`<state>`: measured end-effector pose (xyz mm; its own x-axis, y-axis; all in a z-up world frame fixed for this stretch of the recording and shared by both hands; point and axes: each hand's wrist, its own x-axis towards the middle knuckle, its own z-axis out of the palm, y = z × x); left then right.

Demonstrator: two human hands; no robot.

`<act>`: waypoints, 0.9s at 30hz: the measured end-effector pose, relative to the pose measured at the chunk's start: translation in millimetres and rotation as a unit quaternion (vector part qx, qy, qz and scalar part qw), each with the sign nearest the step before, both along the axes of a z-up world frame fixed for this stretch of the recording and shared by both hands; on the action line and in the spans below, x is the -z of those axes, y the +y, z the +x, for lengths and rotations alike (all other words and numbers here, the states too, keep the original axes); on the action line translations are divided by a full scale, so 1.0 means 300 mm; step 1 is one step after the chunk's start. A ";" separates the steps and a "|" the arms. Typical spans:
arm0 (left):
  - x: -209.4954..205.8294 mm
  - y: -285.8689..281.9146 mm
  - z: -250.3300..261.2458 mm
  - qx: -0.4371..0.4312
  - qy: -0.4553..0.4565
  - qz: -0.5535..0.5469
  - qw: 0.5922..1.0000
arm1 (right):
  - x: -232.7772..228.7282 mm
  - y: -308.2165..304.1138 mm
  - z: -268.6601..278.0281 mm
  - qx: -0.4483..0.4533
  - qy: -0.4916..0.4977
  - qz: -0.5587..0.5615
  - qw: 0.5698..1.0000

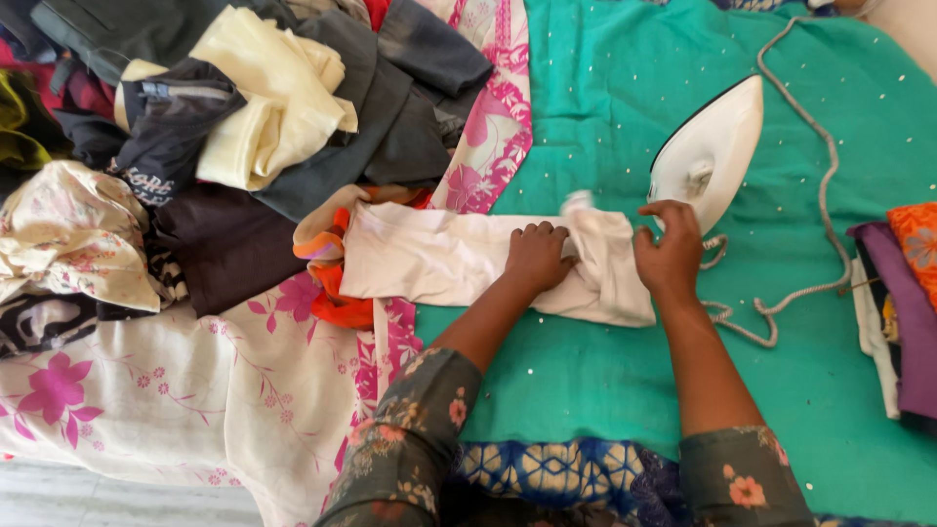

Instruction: The person irons a turquoise garment and then a white sleeveless top on a green cloth spread on the floor. They use a white electric iron, smoothing the fabric and adjusting the items between passes.

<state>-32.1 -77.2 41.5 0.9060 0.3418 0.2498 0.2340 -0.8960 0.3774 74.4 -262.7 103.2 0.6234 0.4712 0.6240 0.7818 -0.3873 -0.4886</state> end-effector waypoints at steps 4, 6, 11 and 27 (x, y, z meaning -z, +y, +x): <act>0.102 0.036 -0.065 0.044 -0.049 0.056 0.996 | 0.047 0.031 -0.036 -0.131 0.111 -0.167 0.971; 0.114 0.065 -0.059 0.031 -0.027 0.047 0.998 | 0.071 0.053 -0.033 -0.154 0.087 -0.242 0.954; 0.077 0.072 -0.048 0.028 0.036 0.000 0.999 | 0.070 0.034 0.019 0.000 0.186 -0.168 0.968; 0.066 0.083 -0.042 0.028 0.001 -0.130 0.991 | 0.085 0.077 -0.057 -0.117 0.186 -0.095 0.971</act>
